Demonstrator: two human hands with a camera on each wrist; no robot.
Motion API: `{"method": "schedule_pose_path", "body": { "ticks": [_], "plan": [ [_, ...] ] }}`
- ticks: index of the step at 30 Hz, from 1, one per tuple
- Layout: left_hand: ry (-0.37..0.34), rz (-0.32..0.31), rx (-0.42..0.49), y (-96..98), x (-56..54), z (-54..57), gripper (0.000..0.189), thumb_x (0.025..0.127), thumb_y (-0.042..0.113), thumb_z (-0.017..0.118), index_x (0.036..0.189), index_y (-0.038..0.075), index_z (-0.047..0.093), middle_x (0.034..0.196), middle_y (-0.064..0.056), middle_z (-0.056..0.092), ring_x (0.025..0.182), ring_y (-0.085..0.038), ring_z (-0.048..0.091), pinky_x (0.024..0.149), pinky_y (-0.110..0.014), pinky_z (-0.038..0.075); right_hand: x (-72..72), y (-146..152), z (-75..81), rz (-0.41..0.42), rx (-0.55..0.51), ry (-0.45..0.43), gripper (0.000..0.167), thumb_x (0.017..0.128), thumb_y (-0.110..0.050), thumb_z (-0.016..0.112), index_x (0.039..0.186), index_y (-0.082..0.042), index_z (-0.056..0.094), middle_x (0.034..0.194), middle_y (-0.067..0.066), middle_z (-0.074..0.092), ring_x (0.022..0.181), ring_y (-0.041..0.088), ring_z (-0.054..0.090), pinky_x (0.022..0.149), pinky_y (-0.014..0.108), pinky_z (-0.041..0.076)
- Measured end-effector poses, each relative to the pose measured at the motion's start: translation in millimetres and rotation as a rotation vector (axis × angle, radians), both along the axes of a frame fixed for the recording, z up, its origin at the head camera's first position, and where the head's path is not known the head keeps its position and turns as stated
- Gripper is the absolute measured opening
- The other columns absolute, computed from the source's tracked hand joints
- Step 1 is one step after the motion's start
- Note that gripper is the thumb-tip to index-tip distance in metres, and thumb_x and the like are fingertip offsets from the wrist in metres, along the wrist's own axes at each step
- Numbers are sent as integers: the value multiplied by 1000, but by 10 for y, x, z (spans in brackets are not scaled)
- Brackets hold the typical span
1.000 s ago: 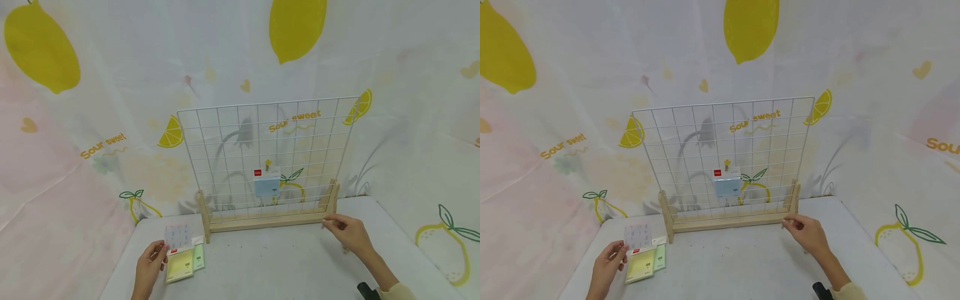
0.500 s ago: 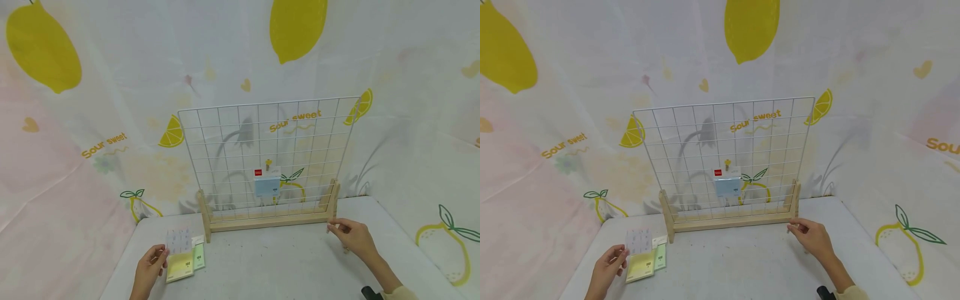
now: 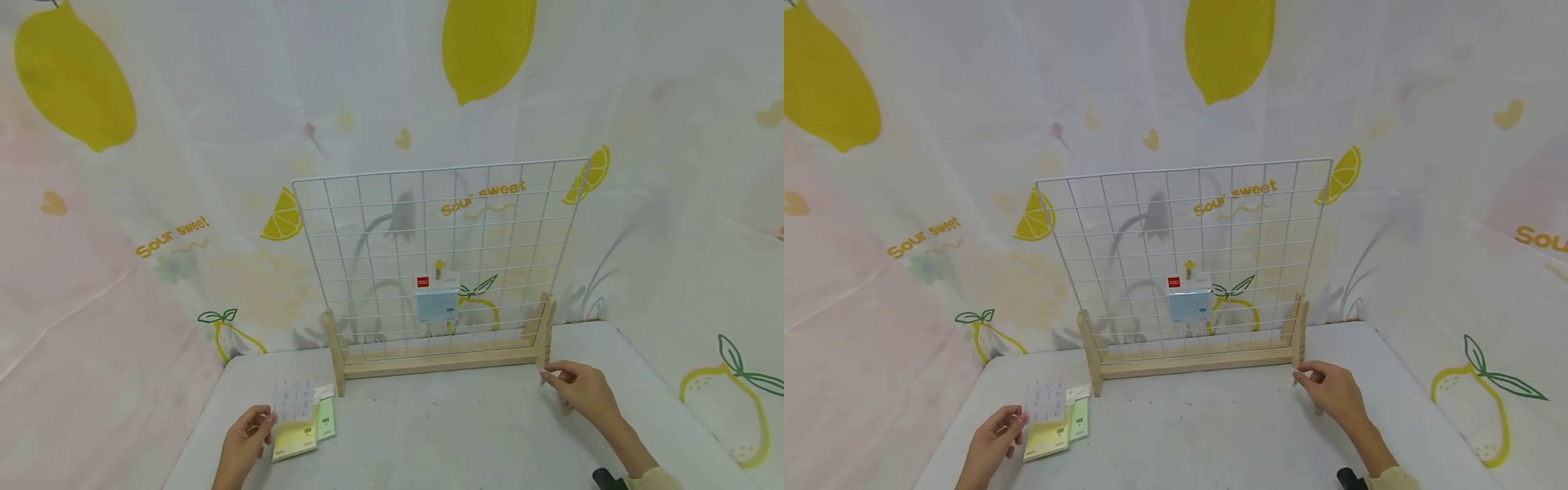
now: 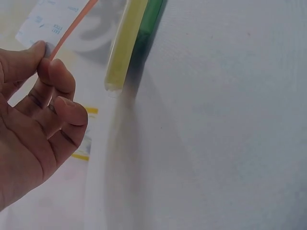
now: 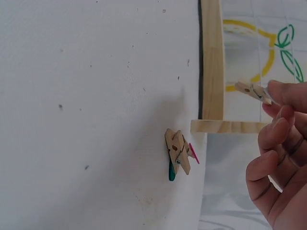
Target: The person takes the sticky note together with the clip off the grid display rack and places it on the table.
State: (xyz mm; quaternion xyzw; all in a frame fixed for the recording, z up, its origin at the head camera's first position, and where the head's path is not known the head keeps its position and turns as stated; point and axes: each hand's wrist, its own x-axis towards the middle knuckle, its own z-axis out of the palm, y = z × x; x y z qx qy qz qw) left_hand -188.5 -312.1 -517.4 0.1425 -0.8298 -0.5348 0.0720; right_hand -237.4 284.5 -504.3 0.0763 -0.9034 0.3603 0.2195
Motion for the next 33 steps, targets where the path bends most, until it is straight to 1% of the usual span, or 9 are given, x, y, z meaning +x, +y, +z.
{"method": "schedule_pose_path", "body": {
  "ticks": [5, 10, 15, 18, 24, 30, 33],
  "plan": [
    [-13, -2, -32, -15, 12, -5, 23, 98, 13, 61, 113, -3, 59, 79, -7, 60, 58, -18, 55, 47, -26, 42, -5, 18, -1, -13, 18, -36, 18, 83, -18, 80, 94, -5, 77, 58, -8, 53, 49, 3, 39, 42, 24, 34],
    [-27, -7, -62, -59, 26, -20, 23, 97, 15, 62, 111, -4, 59, 76, -6, 60, 56, -19, 54, 46, -26, 40, -27, 47, -8, -23, 42, -104, 19, 85, -20, 78, 97, -5, 76, 59, -7, 53, 49, 6, 41, 43, 25, 35],
    [-48, -16, -78, -91, 41, -51, 23, 96, 13, 61, 110, -5, 59, 74, -4, 59, 54, -18, 51, 44, -26, 39, -44, 86, -54, -31, 81, -171, 22, 87, -25, 76, 97, -5, 76, 59, -8, 52, 49, 8, 42, 43, 25, 35],
    [-51, -30, -94, -99, 52, -66, 23, 96, 13, 61, 109, -6, 58, 72, -4, 59, 53, -17, 49, 44, -26, 39, -47, 103, -81, -37, 96, -192, 23, 88, -26, 75, 97, -5, 75, 61, -8, 52, 51, 9, 43, 45, 25, 35],
    [-75, -34, -91, -105, 63, -82, 21, 97, 14, 60, 107, -5, 58, 70, -4, 57, 53, -17, 50, 45, -26, 39, -48, 119, -115, -36, 115, -227, 24, 88, -28, 75, 98, -6, 75, 63, -7, 52, 54, 11, 43, 46, 26, 34],
    [-112, -29, -147, -128, 54, -117, 22, 96, 15, 59, 106, -5, 58, 70, -1, 57, 56, -18, 51, 46, -27, 41, -55, 125, -121, -42, 118, -253, 24, 88, -27, 75, 96, -4, 75, 65, -6, 52, 57, 13, 44, 48, 27, 34],
    [-115, -37, -166, -139, 55, -133, 22, 96, 14, 59, 105, -6, 58, 70, -2, 57, 57, -18, 51, 47, -28, 40, -66, 130, -134, -45, 121, -275, 23, 88, -26, 74, 95, -4, 74, 67, -5, 54, 60, 15, 45, 50, 29, 35]
  ]
}}
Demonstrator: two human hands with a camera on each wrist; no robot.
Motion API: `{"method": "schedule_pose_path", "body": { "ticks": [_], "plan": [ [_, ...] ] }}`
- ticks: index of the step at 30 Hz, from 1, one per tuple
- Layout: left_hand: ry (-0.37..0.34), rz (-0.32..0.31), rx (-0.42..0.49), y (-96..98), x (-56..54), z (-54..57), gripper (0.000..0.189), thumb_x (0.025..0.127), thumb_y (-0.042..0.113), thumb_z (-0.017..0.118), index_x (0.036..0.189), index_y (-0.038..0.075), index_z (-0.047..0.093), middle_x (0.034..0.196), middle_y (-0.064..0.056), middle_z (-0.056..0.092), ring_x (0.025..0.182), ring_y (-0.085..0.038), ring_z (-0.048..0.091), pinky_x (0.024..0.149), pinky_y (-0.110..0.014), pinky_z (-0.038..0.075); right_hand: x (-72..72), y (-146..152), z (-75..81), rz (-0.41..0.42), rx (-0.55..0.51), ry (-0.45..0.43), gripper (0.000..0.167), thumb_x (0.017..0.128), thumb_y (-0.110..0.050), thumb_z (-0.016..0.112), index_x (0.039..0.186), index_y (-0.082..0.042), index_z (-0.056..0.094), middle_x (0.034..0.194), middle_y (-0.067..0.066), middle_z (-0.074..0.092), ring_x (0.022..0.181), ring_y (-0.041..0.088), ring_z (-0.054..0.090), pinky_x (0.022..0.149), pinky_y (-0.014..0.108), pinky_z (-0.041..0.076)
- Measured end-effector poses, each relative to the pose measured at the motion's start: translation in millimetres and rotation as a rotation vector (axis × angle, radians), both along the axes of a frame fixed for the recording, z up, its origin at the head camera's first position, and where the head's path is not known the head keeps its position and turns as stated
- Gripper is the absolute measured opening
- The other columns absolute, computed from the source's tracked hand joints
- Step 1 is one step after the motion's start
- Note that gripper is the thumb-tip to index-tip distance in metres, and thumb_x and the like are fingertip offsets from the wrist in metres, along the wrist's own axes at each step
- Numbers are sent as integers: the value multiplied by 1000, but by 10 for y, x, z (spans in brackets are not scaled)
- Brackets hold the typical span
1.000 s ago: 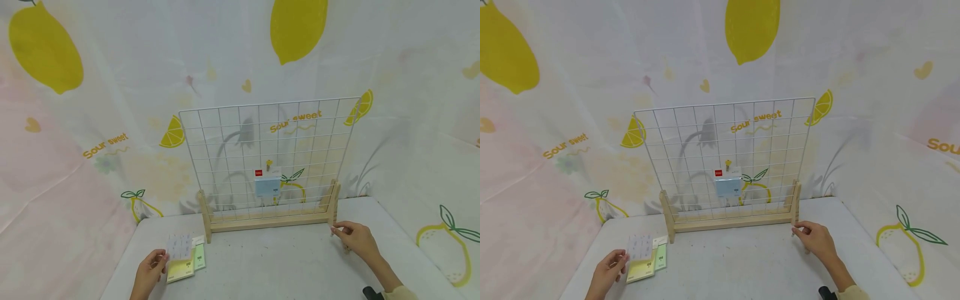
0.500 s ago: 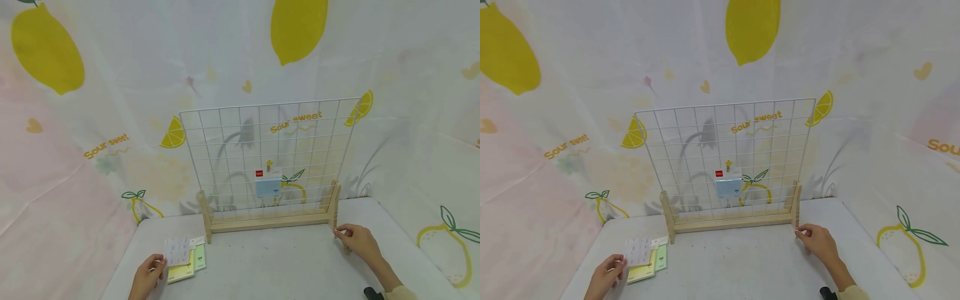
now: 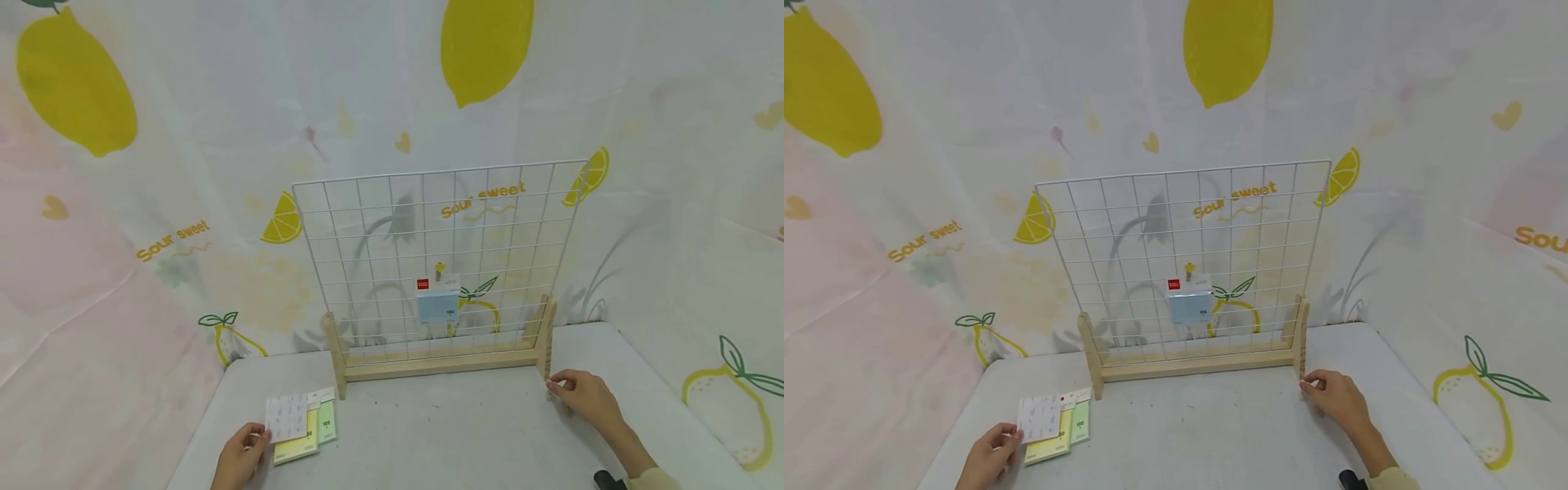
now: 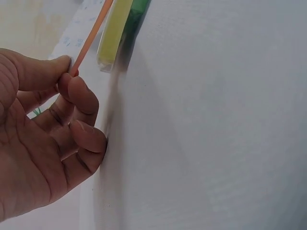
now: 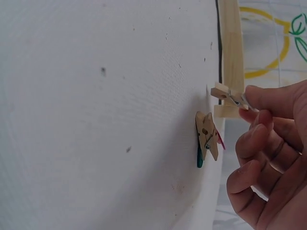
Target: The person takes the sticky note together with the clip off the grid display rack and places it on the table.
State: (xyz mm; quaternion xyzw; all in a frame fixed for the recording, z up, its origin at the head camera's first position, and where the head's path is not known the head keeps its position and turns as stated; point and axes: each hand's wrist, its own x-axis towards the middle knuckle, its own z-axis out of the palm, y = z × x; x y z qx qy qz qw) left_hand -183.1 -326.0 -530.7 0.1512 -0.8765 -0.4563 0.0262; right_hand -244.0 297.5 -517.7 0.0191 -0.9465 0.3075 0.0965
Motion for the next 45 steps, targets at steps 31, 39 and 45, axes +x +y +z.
{"method": "schedule_pose_path", "body": {
  "ticks": [31, 39, 45],
  "plan": [
    [-110, -18, -233, 47, -24, 28, 24, 95, 17, 60, 97, -8, 60, 71, -4, 56, 63, -18, 52, 58, -32, 42, 25, 69, -41, -14, 25, -85, 22, 91, -23, 70, 97, -2, 72, 78, 1, 67, 66, 15, 58, 56, 34, 45],
    [-113, 15, -255, 41, -72, 85, 23, 95, 15, 59, 100, -7, 58, 78, -9, 58, 70, -22, 52, 60, -33, 43, 42, 65, -53, -9, 14, -33, 18, 89, -21, 72, 90, -4, 63, 71, -2, 58, 60, 14, 51, 52, 30, 40],
    [-65, 25, -268, 96, -89, 128, 22, 95, 14, 57, 101, -7, 58, 79, -8, 58, 70, -21, 52, 59, -32, 41, 65, 38, -9, 3, -7, 25, 22, 86, -14, 71, 82, -9, 50, 66, -2, 45, 57, 15, 43, 47, 27, 34]
  ]
}}
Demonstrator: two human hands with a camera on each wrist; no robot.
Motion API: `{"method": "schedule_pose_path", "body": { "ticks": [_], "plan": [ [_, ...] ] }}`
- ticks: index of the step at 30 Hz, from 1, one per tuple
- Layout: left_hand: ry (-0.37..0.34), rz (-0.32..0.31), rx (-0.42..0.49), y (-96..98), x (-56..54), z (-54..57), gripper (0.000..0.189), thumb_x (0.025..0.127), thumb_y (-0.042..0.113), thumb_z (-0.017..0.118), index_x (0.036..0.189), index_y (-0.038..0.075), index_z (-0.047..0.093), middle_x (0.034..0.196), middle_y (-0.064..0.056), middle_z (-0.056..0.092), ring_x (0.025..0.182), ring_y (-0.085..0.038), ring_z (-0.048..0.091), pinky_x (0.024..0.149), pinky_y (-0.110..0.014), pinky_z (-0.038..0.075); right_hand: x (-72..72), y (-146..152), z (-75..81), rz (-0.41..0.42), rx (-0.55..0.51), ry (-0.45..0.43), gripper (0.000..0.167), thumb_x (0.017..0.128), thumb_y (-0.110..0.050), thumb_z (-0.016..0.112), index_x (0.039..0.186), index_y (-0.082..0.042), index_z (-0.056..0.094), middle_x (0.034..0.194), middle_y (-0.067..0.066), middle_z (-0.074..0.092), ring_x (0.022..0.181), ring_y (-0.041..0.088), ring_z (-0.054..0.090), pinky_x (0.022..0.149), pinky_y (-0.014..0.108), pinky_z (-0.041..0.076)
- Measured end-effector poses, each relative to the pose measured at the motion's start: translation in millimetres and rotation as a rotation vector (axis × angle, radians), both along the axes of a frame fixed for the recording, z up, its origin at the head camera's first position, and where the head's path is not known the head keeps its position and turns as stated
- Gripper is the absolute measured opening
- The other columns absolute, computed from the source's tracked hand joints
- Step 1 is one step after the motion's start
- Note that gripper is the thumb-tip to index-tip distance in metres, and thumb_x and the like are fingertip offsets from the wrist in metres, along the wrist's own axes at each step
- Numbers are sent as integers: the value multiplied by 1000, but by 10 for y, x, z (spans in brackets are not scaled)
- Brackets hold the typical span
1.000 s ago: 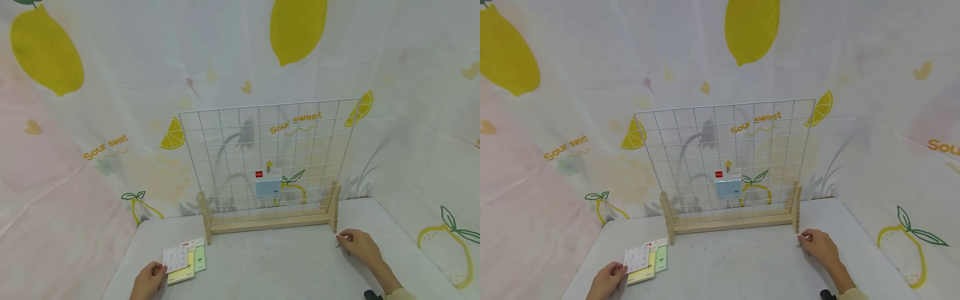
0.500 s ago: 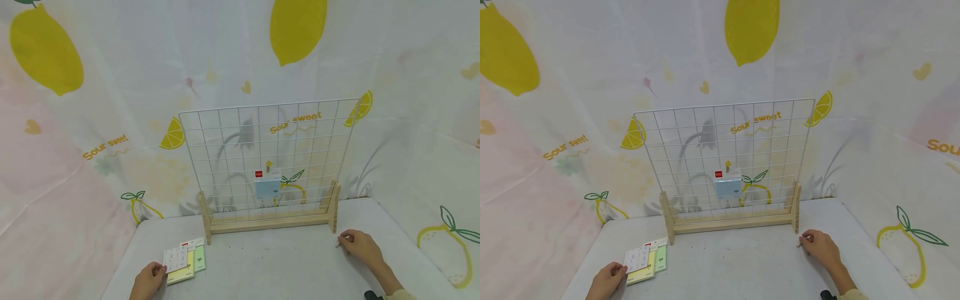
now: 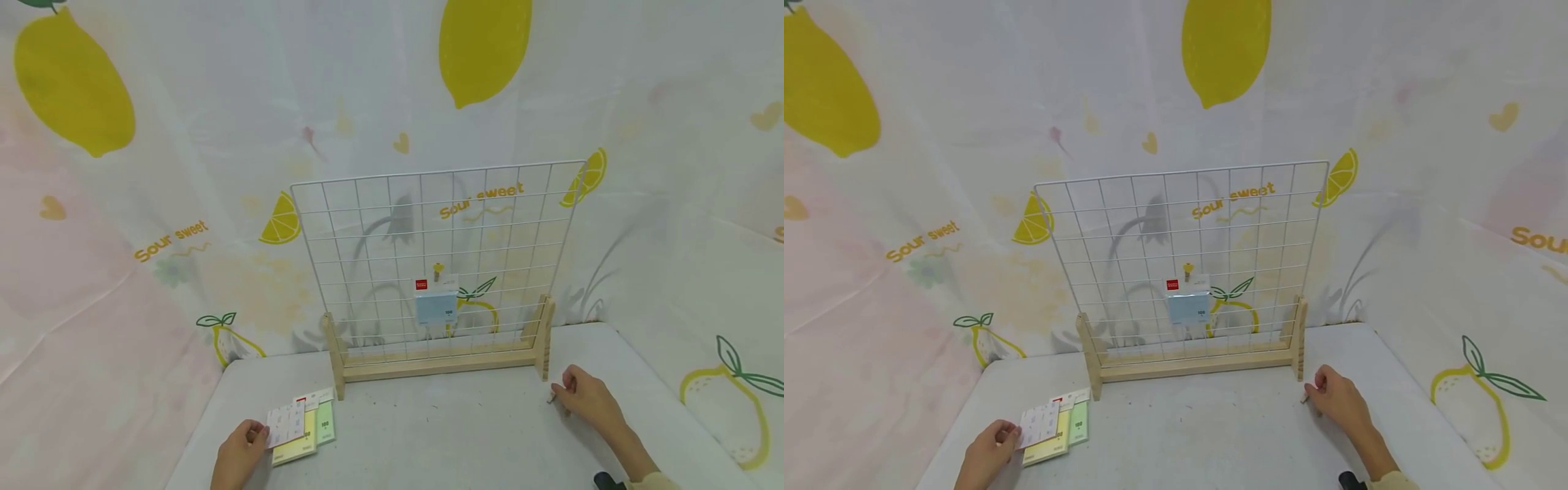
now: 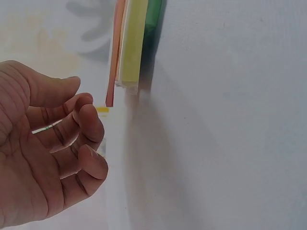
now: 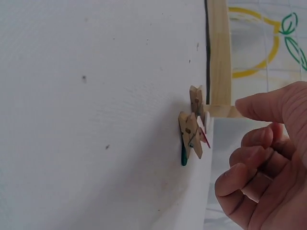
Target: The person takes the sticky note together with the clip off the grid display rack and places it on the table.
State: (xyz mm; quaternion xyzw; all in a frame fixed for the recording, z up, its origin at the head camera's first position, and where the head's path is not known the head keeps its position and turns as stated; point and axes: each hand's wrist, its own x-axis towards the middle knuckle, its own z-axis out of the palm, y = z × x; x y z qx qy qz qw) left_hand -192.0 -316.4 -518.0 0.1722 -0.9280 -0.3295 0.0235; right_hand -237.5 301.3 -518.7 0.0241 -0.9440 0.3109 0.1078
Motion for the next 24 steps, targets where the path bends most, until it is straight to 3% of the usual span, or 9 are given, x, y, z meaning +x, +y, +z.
{"method": "schedule_pose_path", "body": {
  "ticks": [6, 16, 24],
  "plan": [
    [60, 3, 19, 51, -28, 32, 19, 96, 13, 57, 102, -5, 58, 80, -8, 59, 69, -20, 52, 58, -32, 41, -1, -30, 77, 11, 12, 95, 30, 84, -11, 71, 75, -13, 42, 63, -4, 38, 53, 11, 38, 46, 25, 29],
    [123, -8, 25, 139, -52, 76, 21, 96, 14, 60, 107, -4, 58, 85, -9, 62, 74, -21, 57, 61, -33, 44, -7, -82, 183, 45, -1, 202, 33, 83, -11, 75, 76, -14, 43, 63, -7, 36, 53, 7, 33, 45, 24, 26],
    [175, -32, 8, 232, -70, 131, 21, 95, 14, 63, 109, -2, 60, 83, -6, 62, 74, -21, 58, 64, -35, 47, -33, -101, 287, 48, -12, 221, 32, 84, -12, 77, 79, -14, 46, 62, -7, 39, 52, 5, 37, 45, 24, 27]
  ]
}}
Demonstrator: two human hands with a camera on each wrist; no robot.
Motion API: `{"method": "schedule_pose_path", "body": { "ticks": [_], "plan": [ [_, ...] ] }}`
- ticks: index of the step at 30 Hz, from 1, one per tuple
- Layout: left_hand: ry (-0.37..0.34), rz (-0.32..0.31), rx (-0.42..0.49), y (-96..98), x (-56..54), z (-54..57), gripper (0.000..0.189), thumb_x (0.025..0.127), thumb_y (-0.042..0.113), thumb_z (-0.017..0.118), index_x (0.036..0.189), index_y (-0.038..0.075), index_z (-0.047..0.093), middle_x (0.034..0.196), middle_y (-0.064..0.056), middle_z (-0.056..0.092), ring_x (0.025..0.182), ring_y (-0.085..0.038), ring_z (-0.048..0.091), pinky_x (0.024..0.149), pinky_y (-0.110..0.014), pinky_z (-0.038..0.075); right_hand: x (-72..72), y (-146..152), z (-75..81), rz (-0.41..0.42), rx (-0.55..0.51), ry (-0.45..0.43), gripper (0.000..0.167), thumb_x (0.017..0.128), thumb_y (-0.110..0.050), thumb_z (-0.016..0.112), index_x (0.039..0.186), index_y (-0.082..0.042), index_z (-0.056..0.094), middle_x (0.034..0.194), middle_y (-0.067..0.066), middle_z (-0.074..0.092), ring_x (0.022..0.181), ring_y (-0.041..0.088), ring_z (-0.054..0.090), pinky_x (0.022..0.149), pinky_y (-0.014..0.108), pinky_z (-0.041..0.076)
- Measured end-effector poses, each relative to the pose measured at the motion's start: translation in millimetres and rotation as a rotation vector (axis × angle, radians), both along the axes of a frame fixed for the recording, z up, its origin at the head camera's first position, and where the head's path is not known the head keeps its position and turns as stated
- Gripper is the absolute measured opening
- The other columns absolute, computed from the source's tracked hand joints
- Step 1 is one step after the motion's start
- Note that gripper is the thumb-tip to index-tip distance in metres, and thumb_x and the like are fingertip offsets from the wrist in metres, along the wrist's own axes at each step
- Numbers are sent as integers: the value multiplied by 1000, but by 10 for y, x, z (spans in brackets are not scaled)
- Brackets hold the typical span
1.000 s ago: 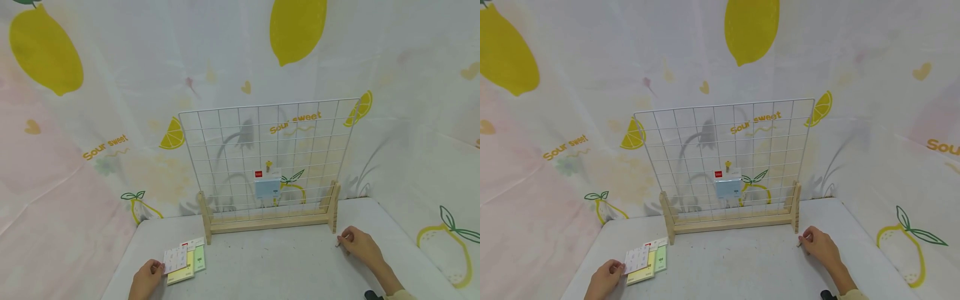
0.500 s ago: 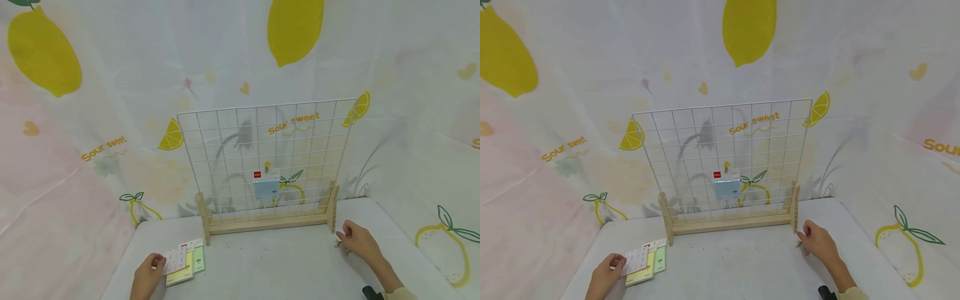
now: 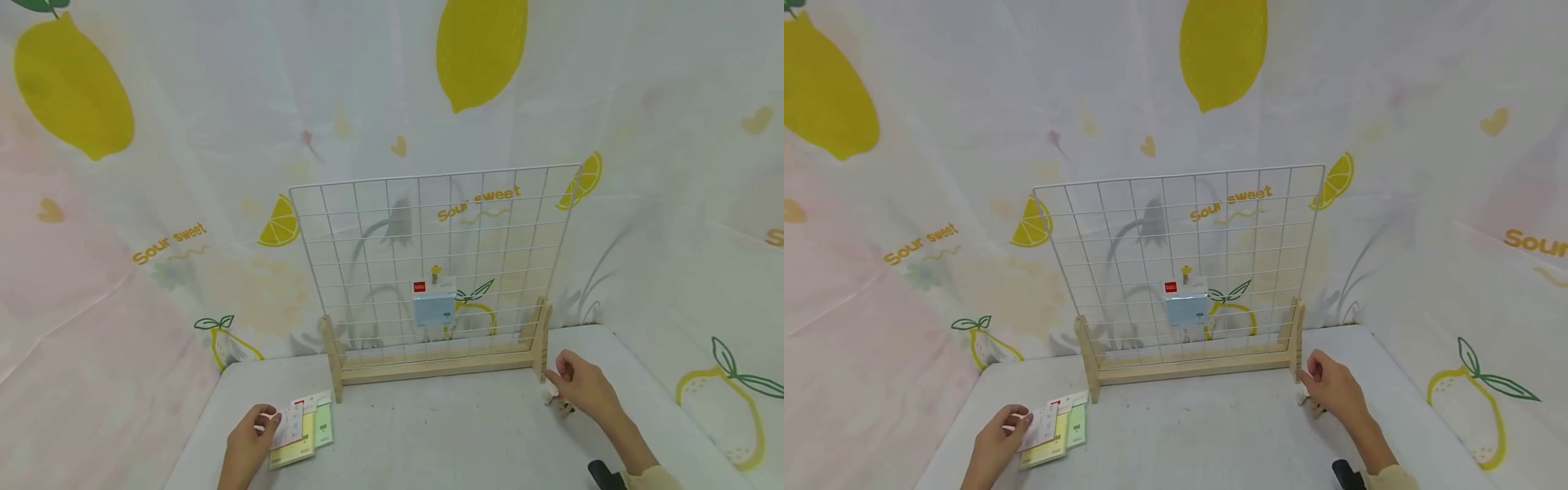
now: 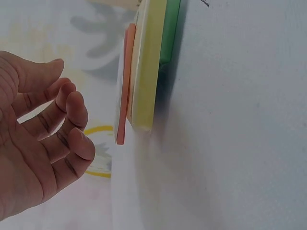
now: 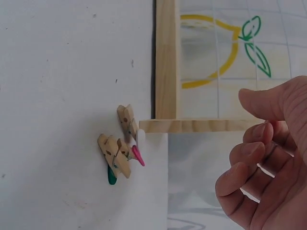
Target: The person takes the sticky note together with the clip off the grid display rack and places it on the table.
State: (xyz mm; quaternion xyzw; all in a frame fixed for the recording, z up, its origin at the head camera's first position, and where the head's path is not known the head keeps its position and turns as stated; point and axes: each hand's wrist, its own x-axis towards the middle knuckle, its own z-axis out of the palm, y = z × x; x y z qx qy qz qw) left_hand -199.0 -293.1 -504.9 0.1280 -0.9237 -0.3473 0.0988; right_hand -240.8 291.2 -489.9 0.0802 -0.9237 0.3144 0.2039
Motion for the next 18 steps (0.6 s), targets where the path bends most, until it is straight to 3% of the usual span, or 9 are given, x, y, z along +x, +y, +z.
{"method": "schedule_pose_path", "body": {
  "ticks": [11, 18],
  "plan": [
    [59, -33, 15, 109, -69, 24, 21, 95, 14, 65, 110, 0, 61, 85, -6, 62, 78, -21, 59, 69, -37, 48, -25, -63, 161, 13, -18, 30, 26, 86, -19, 78, 83, -13, 53, 65, -6, 43, 55, 5, 38, 48, 26, 31],
    [95, -52, 37, 207, -98, 42, 22, 96, 16, 65, 111, 0, 62, 83, -3, 62, 74, -17, 57, 66, -33, 46, -53, -87, 235, 11, -28, 47, 24, 86, -20, 77, 84, -12, 55, 66, -5, 45, 58, 7, 41, 51, 26, 34]
  ]
}}
